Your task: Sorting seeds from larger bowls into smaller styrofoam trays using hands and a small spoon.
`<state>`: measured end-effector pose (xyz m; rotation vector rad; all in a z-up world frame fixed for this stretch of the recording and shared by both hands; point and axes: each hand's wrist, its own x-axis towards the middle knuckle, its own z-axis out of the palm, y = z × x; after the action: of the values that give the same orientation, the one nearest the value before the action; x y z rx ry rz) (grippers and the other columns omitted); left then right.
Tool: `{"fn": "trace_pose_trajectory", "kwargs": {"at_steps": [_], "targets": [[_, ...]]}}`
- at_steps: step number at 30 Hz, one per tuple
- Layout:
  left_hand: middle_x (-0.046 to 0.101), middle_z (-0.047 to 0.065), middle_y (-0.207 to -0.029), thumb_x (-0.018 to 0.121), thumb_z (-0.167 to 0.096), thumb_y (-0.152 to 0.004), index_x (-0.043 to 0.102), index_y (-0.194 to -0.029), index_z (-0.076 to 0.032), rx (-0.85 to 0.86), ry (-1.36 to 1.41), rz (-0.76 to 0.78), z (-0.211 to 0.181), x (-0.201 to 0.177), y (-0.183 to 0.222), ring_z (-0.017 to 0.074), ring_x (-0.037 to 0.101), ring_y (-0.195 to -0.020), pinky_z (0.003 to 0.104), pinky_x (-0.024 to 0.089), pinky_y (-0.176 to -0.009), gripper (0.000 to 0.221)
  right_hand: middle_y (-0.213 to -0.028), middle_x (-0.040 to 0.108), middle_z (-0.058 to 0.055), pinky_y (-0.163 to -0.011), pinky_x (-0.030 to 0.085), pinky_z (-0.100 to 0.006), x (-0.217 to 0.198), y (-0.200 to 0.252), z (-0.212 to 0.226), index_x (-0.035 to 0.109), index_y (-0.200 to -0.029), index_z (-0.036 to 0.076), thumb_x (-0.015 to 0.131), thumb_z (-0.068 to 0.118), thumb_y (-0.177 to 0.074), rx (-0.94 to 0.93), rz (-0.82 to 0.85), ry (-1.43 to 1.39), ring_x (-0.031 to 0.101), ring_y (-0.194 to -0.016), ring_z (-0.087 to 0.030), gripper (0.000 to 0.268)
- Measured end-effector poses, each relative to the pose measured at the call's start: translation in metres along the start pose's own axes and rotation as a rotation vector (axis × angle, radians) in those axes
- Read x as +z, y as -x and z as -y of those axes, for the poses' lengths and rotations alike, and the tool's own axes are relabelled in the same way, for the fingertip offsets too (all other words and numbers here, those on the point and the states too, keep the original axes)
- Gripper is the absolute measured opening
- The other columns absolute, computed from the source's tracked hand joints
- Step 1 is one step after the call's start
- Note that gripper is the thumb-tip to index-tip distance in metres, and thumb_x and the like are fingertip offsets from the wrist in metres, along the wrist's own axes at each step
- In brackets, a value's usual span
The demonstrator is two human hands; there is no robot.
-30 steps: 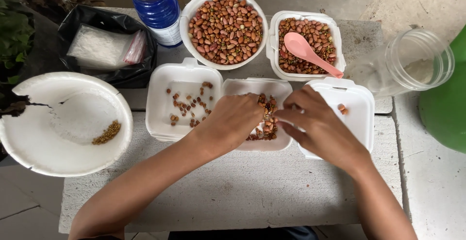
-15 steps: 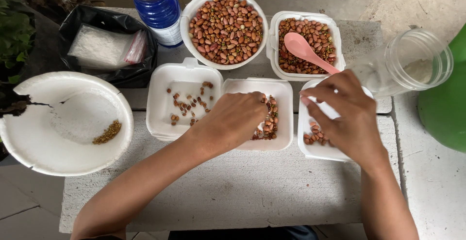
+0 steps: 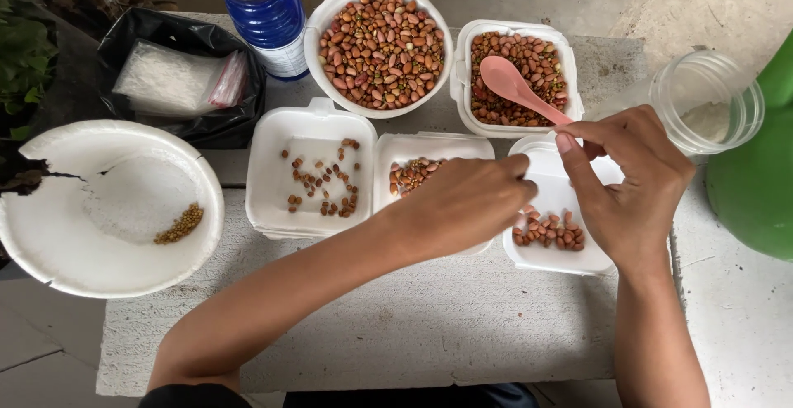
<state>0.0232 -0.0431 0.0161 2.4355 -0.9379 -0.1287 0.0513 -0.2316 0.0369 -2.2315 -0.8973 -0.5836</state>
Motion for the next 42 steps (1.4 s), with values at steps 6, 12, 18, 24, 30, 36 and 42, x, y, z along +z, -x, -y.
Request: {"fn": "trace_pose_trajectory", "kwargs": {"at_steps": [6,12,18,24,30,36,42], "targets": [[0.064,0.016,-0.099,0.057,0.018,-0.085,0.068,-0.096,0.003,-0.138,-0.07,0.124,0.018,-0.013,0.032,0.0273,0.066,-0.066,0.039,0.054,-0.047,0.021,-0.089,0.064,-0.016,-0.075,0.045,-0.035,0.006,-0.002,0.004,0.076,-0.107,-0.007,0.075,-0.01,-0.105,-0.01,0.021,-0.025,0.056,-0.081,-0.026,0.003],[0.062,0.005,-0.081,0.06,0.01,-0.093,0.064,-0.077,-0.006,-0.171,-0.151,0.259,0.027,0.003,0.043,0.0213,0.06,-0.072,0.041,0.054,-0.064,0.024,-0.086,0.065,-0.014,-0.078,0.044,-0.037,0.015,-0.001,0.004,0.075,-0.104,-0.006,0.076,-0.009,-0.103,-0.054,0.029,-0.038,0.055,-0.077,-0.025,0.003],[0.062,0.001,-0.073,0.067,0.005,-0.093,0.063,-0.076,-0.009,-0.154,-0.207,0.278,0.031,0.013,0.039,0.0182,0.059,-0.066,0.037,0.051,-0.054,0.023,-0.086,0.064,-0.013,-0.081,0.043,-0.039,0.02,-0.002,0.006,0.074,-0.101,-0.006,0.075,-0.009,-0.101,-0.078,0.044,-0.054,0.053,-0.077,-0.025,0.003],[0.067,0.002,-0.076,0.069,0.01,-0.087,0.066,-0.076,-0.009,-0.139,-0.225,0.254,0.033,0.015,0.038,0.0216,0.065,-0.071,0.04,0.053,-0.052,0.022,-0.087,0.067,-0.013,-0.078,0.044,-0.039,0.021,-0.004,0.012,0.072,-0.098,-0.005,0.074,-0.007,-0.099,-0.122,0.104,-0.091,0.054,-0.078,-0.025,0.003],[0.071,0.016,-0.091,0.059,0.013,-0.093,0.07,-0.091,0.002,-0.212,-0.14,0.27,0.02,-0.032,0.049,0.0209,0.07,-0.068,0.036,0.063,-0.062,0.015,-0.084,0.061,-0.008,-0.072,0.041,-0.037,0.023,-0.005,0.023,0.072,-0.098,0.001,0.076,0.002,-0.09,-0.172,0.422,-0.222,0.051,-0.079,-0.024,0.009],[0.065,0.013,-0.071,0.048,0.013,-0.088,0.061,-0.065,0.001,-0.58,-0.23,0.254,0.004,-0.111,0.084,0.0304,0.066,-0.059,0.043,0.054,-0.053,0.029,-0.093,0.061,-0.007,-0.076,0.043,-0.038,0.046,0.005,0.029,0.072,-0.095,0.008,0.075,0.007,-0.089,-0.31,0.625,-0.147,0.053,-0.09,-0.027,0.007],[0.071,0.015,-0.079,0.061,0.009,-0.084,0.075,-0.081,-0.003,-0.695,-0.326,0.19,0.029,-0.107,0.103,0.0306,0.073,-0.067,0.044,0.062,-0.063,0.019,-0.079,0.068,-0.004,-0.073,0.044,-0.036,0.064,0.015,0.037,0.078,-0.08,0.011,0.082,0.0,-0.073,-0.227,0.661,0.016,0.056,-0.086,-0.024,0.014]]}}
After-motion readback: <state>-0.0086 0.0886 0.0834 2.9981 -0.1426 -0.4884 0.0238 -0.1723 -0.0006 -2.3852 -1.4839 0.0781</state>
